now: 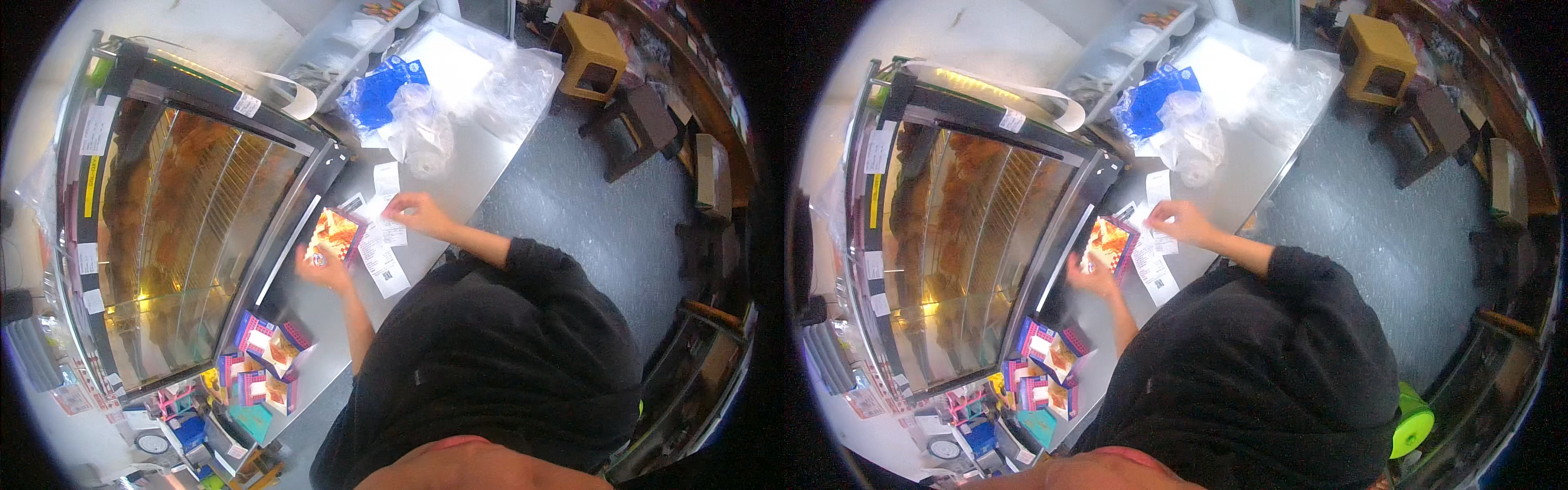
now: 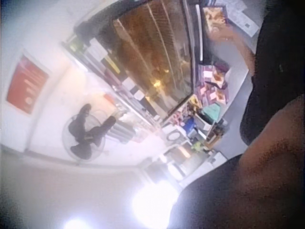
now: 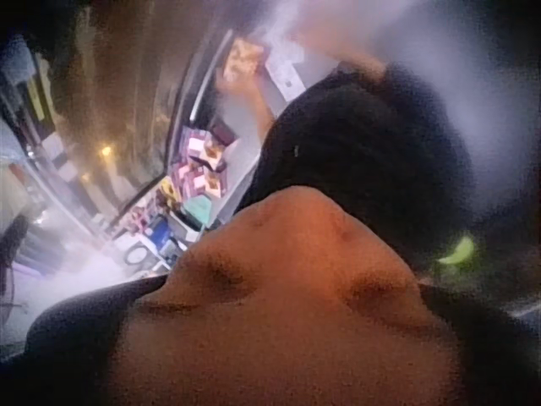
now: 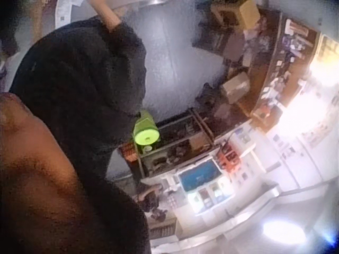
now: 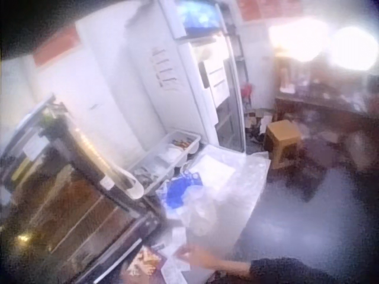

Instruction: The person retrieves white buns from a cooler and places them into open food boxes on a counter. They then add a yellow condiment and a red sauce to each box using a spoon, close the boxes, and arrange them on the counter.

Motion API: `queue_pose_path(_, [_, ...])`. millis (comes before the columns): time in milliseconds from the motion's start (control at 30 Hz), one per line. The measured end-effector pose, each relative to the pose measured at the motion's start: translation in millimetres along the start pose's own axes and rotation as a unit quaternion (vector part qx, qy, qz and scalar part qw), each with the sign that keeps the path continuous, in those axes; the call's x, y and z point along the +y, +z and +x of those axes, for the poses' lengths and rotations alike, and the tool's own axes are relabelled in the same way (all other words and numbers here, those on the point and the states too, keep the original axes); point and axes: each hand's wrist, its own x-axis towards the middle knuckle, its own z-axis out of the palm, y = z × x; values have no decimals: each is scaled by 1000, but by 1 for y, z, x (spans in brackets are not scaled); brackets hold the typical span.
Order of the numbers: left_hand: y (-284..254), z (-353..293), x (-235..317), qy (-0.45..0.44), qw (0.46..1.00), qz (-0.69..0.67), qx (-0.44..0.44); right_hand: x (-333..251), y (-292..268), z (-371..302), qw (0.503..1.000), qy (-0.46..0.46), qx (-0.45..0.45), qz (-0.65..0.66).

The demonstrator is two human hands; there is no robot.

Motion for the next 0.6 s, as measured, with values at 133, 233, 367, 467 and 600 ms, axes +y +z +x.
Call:
queue_pose_path(133, [-22, 4, -75, -289, 913, 211, -195, 34, 57, 19, 978, 118, -135, 105])
queue_pose_path(233, [-16, -4, -97, -500, 801, -4, -328, 57, 94, 49, 948, 169, -118, 243])
queue_pose_path(367, [-6, 1, -91, -586, 683, -278, -337, 72, 109, 74, 965, 212, -83, 132])
queue_pose_path(467, [-5, 11, -78, -617, 604, -382, -329, 77, 105, 79, 954, 208, -78, 202])
queue_pose_path(600, [-13, 14, -59, -599, 587, -441, -321, 74, 98, 87, 941, 240, -94, 220])
